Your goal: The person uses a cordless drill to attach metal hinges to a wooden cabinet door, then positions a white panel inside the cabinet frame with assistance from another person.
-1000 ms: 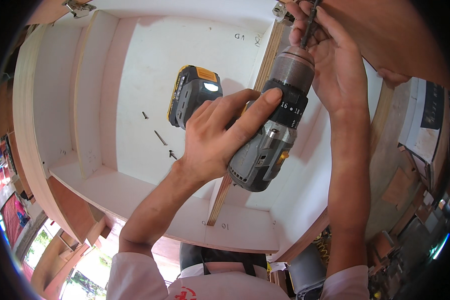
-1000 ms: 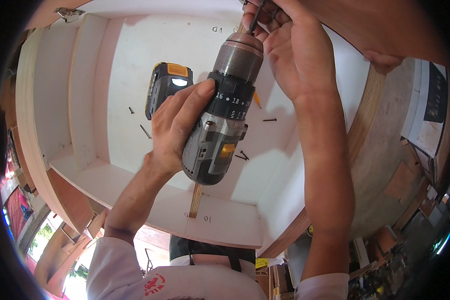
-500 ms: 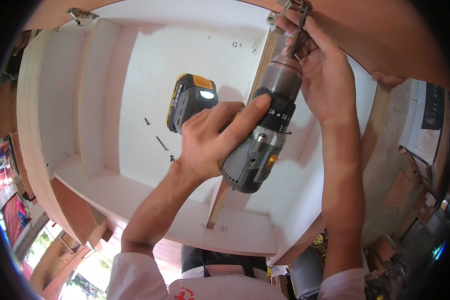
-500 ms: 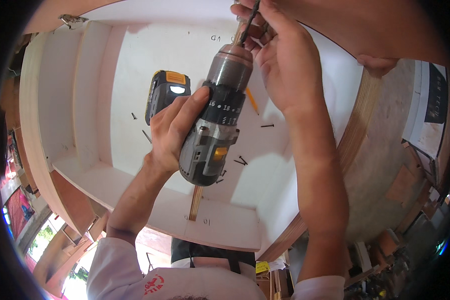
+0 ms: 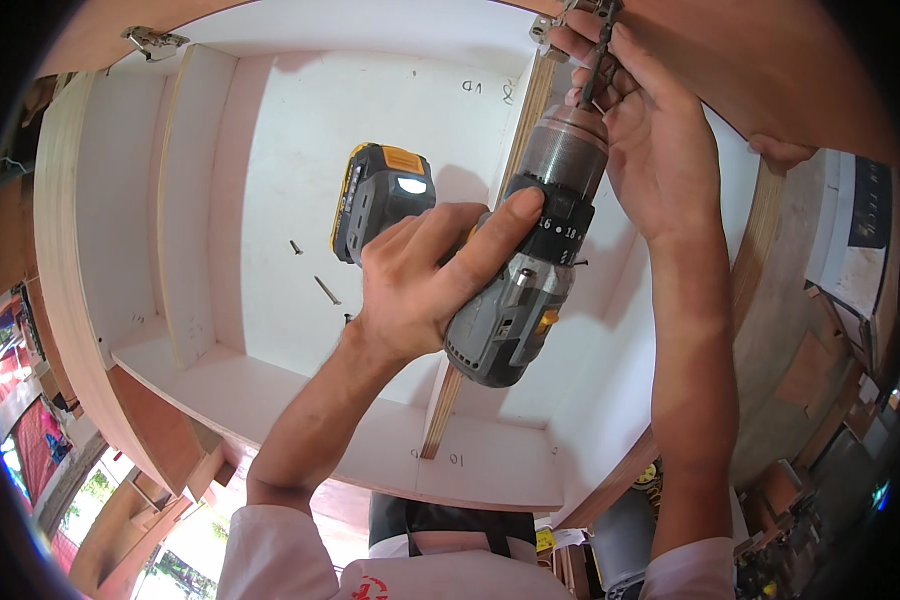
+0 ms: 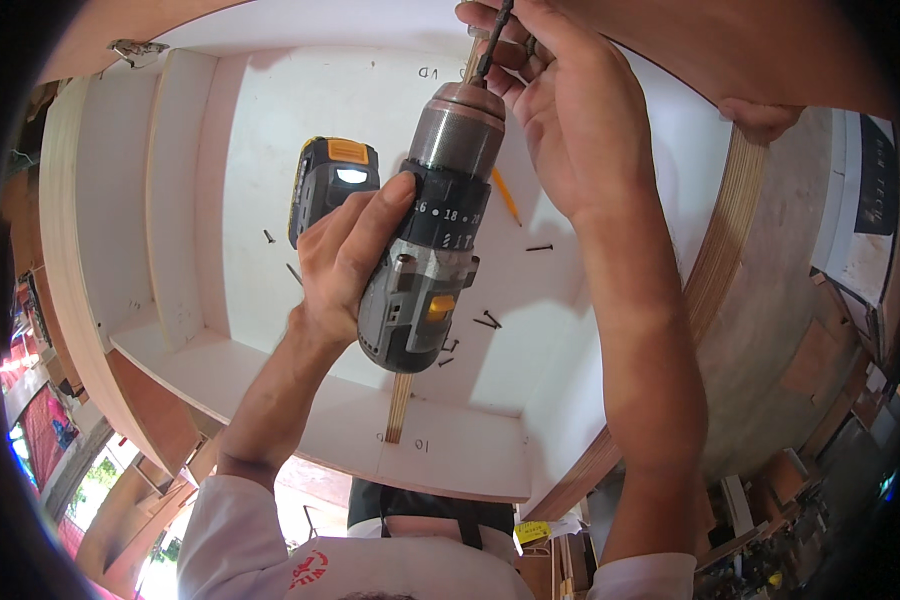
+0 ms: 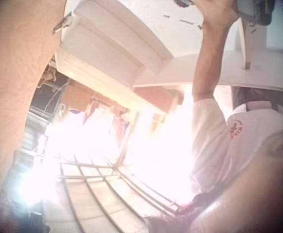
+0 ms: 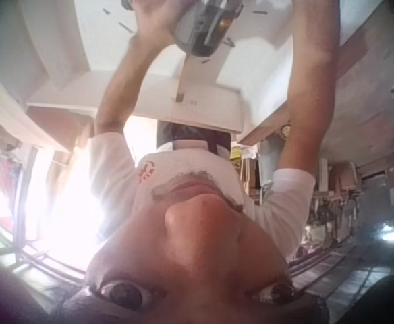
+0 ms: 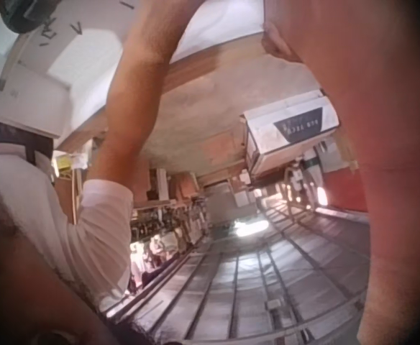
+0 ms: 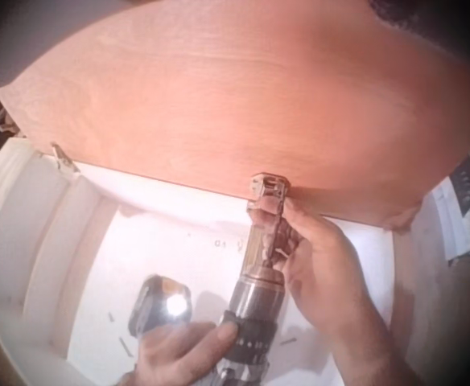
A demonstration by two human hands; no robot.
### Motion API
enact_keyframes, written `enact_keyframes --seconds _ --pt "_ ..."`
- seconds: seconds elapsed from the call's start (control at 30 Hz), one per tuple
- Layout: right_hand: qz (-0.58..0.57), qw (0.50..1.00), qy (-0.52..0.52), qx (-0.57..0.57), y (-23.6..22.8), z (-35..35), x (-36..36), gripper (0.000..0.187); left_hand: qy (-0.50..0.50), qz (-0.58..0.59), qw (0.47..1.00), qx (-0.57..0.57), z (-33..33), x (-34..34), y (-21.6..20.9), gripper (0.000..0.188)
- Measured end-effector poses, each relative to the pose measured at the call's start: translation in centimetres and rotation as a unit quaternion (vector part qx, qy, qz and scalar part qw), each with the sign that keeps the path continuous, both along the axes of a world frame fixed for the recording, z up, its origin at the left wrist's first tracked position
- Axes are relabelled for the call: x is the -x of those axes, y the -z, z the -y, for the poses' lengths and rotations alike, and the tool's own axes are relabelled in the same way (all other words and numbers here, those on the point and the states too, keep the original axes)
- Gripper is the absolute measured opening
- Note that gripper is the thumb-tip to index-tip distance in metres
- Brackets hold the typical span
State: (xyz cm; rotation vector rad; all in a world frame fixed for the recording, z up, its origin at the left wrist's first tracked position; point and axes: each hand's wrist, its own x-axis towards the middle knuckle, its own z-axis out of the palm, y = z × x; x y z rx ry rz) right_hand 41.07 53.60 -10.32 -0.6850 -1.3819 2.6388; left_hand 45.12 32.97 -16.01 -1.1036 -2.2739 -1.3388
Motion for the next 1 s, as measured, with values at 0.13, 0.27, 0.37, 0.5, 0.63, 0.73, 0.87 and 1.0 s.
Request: enact_keyframes --seconds 0.13,0.27,0.37,0.5,0.63,0.73,0.87,1.0 --pt "-0.012 0.999 0.006 -0.038 0.7 -0.3 0.2 0.038 -0.006 -0.007 1.0 -0.008 -0.3 0.1 0.2 0.076" --pt "0.034 0.994 -0.048 -0.093 0.3 -1.0 -0.6 0.039 0.006 0.041 0.998 -0.043 -0.6 0.1 0.2 0.078" --pt "0.082 0.986 -0.079 -0.125 -0.7 -0.2 -1.9 0.04 0.006 0.02 1.0 -0.022 -0.6 0.2 0.1 0.078" --pt "0.044 0.987 -0.11 -0.106 -2.0 3.8 -5.7 0.045 0.0 -0.002 1.0 -0.001 -0.4 0.5 0.0 0.073" --pt "0.109 0.987 -0.11 -0.054 -2.1 5.4 -6.6 0.049 0.002 0.013 1.0 0.001 -0.4 0.5 0.0 0.069" --pt "0.112 0.991 -0.067 -0.022 -2.0 6.0 -6.4 0.05 0.002 0.022 1.0 0.012 -0.4 0.3 -0.2 0.07" --pt "0.119 0.99 -0.077 -0.004 -2.1 5.8 -6.3 0.048 0.001 0.043 0.999 0.012 -0.6 0.0 -0.3 0.072" --pt "0.113 0.991 -0.076 -0.003 -2.2 5.7 -6.3 0.04 -0.004 0.05 0.999 -0.007 -0.8 -0.2 -0.3 0.075"
